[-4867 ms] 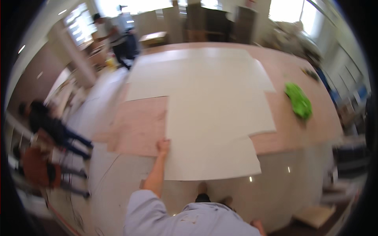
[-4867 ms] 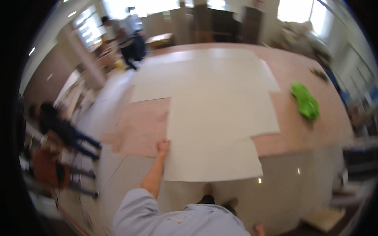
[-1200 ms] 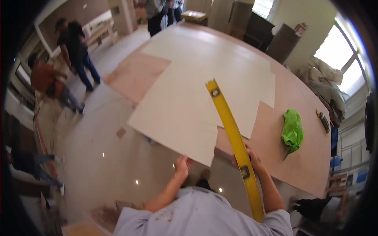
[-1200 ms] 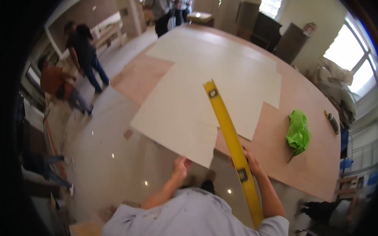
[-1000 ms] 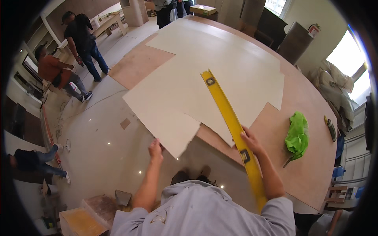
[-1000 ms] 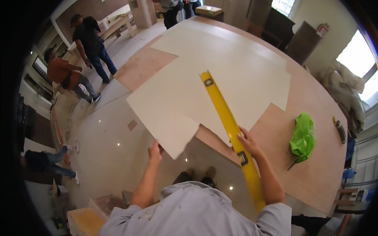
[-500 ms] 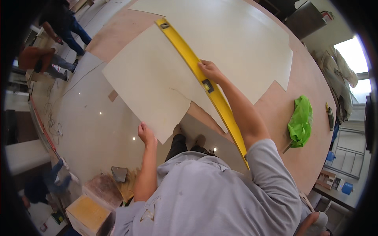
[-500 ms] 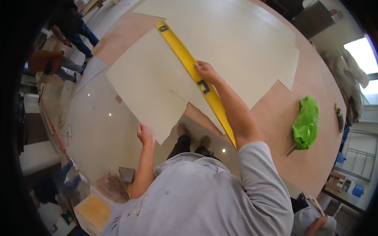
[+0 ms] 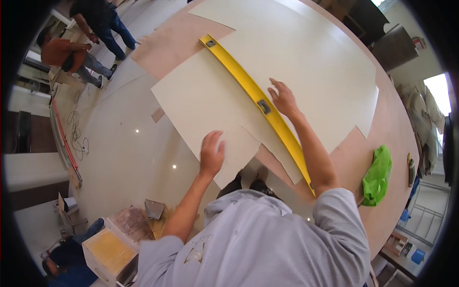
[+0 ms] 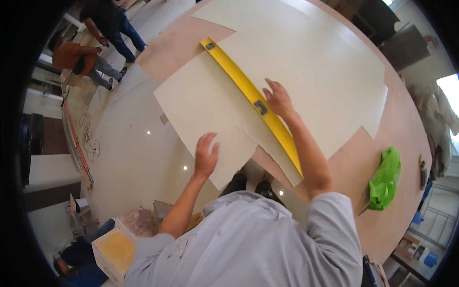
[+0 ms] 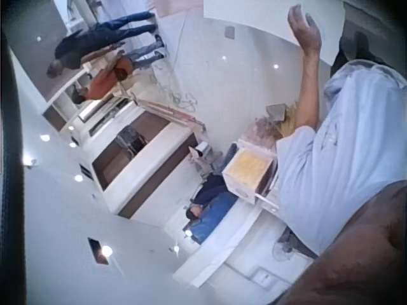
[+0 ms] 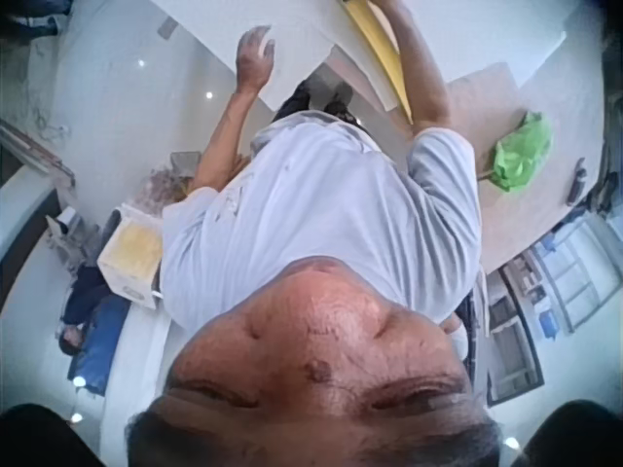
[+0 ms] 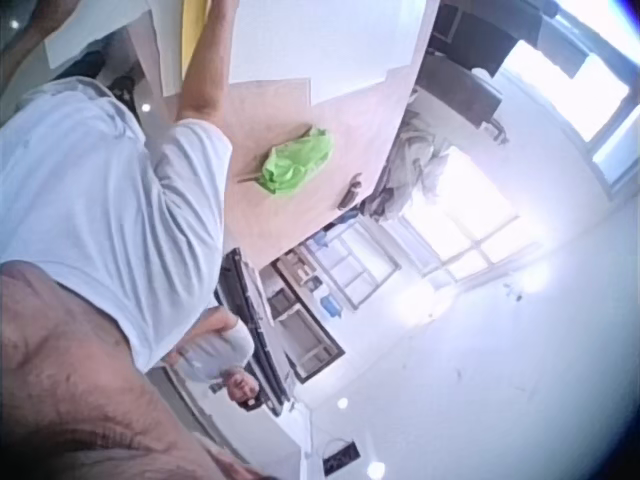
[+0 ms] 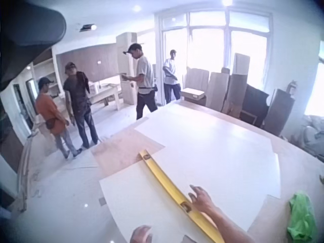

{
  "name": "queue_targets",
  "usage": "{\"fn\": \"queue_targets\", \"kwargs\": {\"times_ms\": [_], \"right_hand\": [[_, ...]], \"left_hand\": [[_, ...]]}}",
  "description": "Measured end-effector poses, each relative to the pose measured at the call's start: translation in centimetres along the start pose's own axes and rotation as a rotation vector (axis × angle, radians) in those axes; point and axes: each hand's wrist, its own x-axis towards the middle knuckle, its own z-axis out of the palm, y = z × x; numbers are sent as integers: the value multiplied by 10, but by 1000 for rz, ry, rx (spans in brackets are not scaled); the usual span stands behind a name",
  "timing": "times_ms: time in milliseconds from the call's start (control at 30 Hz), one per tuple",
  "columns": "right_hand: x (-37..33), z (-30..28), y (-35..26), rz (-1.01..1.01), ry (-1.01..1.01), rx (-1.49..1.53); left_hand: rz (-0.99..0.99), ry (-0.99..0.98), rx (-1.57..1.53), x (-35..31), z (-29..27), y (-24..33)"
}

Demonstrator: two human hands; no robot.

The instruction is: The person handles large flat panels, places them on a work table, and uses a spirit level and tape measure to check alignment and dimensions. They also retrieve a utility knife from a green bag and assist in positioning panels with coworkers.

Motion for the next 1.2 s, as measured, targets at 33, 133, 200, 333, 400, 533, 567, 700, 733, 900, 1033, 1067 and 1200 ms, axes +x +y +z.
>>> {"fn": "queue_targets", "kwargs": {"times_ms": [33,133,200,333,400,533,567,700,733,900,1033,1067,1200], "right_hand": [[-28,-15,10,-9,-10,-57],[-138,-50,37,-76,-33,-202],[-215,-68,50,-1,-62,-322],[-326,-78,67,179,-48,-313],[-346,-68,71,294,-17,-269],[-351,-55,81,212,159,-303],[-349,-53,84,180,207,-310],[-349,-48,86,168,108,-227],[-350,-48,84,105,97,-239],[-348,-46,78,129,82,-206],[-344,-51,75,64,53,-216],[-342,-53,76,44,47,-217],[-337,-54,80,34,75,-197]], "left_hand": [[64,-67,3,9,13,7],[220,-221,105,45,58,22],[276,-247,182,76,86,22],[544,-479,637,116,126,18],[557,-679,765,146,135,20],[614,-756,852,163,135,34],[615,-746,859,165,132,35],[588,-760,899,172,118,27],[569,-776,872,171,118,22],[410,-579,764,156,117,-3],[175,-243,762,124,122,-7],[179,-202,716,116,119,-9],[58,-267,393,73,126,-2]]}}
